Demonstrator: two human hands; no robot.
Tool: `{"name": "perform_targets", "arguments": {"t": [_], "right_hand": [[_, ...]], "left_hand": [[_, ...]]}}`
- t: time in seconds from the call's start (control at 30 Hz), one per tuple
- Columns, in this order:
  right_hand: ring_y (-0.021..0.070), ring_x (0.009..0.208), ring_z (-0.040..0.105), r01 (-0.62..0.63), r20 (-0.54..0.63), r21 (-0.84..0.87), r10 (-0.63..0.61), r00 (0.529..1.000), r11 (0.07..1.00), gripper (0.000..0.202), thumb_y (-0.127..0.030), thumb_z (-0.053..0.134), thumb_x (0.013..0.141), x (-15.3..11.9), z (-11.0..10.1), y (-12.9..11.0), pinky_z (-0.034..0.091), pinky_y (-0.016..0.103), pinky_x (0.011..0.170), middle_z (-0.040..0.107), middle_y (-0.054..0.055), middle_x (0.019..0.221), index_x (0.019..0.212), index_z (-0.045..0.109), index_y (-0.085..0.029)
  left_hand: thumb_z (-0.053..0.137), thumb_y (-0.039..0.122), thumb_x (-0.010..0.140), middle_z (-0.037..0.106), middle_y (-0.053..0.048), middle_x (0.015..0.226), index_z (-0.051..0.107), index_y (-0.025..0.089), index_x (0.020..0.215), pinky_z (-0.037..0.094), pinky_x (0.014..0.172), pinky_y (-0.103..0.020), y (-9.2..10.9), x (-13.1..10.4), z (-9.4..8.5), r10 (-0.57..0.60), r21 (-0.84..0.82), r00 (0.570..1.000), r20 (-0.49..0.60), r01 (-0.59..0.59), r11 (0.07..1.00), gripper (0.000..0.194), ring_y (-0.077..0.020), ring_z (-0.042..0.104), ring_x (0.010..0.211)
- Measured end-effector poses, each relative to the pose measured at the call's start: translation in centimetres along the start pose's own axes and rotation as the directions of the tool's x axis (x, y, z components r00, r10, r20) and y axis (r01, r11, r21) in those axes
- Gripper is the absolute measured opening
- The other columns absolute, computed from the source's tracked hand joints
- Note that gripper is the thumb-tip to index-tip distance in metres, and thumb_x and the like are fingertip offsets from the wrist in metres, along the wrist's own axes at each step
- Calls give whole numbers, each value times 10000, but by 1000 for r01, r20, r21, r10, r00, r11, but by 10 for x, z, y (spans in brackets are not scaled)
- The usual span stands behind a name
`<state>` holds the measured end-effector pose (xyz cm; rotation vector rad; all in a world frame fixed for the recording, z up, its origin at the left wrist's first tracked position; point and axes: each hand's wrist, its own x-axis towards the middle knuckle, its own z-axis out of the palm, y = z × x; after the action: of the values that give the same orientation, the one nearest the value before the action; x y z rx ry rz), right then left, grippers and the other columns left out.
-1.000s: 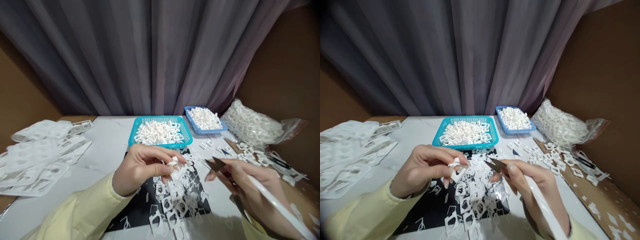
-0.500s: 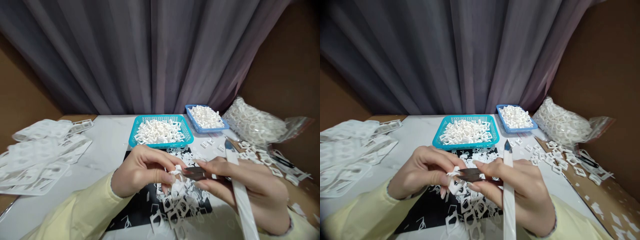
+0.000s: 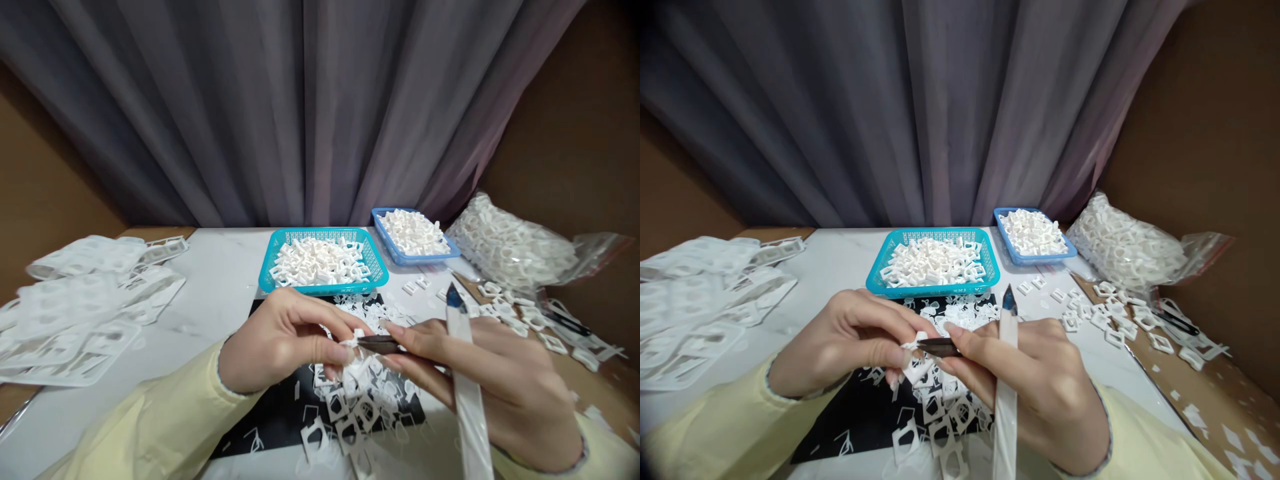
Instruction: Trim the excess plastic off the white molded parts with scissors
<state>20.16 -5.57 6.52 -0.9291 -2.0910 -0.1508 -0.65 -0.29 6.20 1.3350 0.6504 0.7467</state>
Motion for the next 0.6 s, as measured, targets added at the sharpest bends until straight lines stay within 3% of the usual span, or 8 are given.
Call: {"name": "perform_targets", "arguments": {"t": [0.23, 0.6], "right_hand": [[93, 390, 544, -15, 11, 9, 15, 1000, 1000, 174, -213, 648, 798, 1, 2, -1, 418, 240, 368, 685, -12, 620, 971, 630, -213], [101, 392, 556, -45, 21, 64, 44, 999, 997, 130, -200, 650, 793, -1, 4, -2, 414, 236, 360, 696, 16, 638, 923, 659, -198]], "left_hand": [[687, 18, 631, 744, -98, 820, 757, 117, 666, 549, 455, -204, 0, 1, -1, 17, 3, 1000, 26, -17, 1000, 127, -129, 639, 445], [681, 6, 636, 748, -83, 825, 756, 132, 669, 551, 459, -194, -2, 1, -2, 21, -20, 999, 47, -20, 1000, 150, -127, 648, 457]]}}
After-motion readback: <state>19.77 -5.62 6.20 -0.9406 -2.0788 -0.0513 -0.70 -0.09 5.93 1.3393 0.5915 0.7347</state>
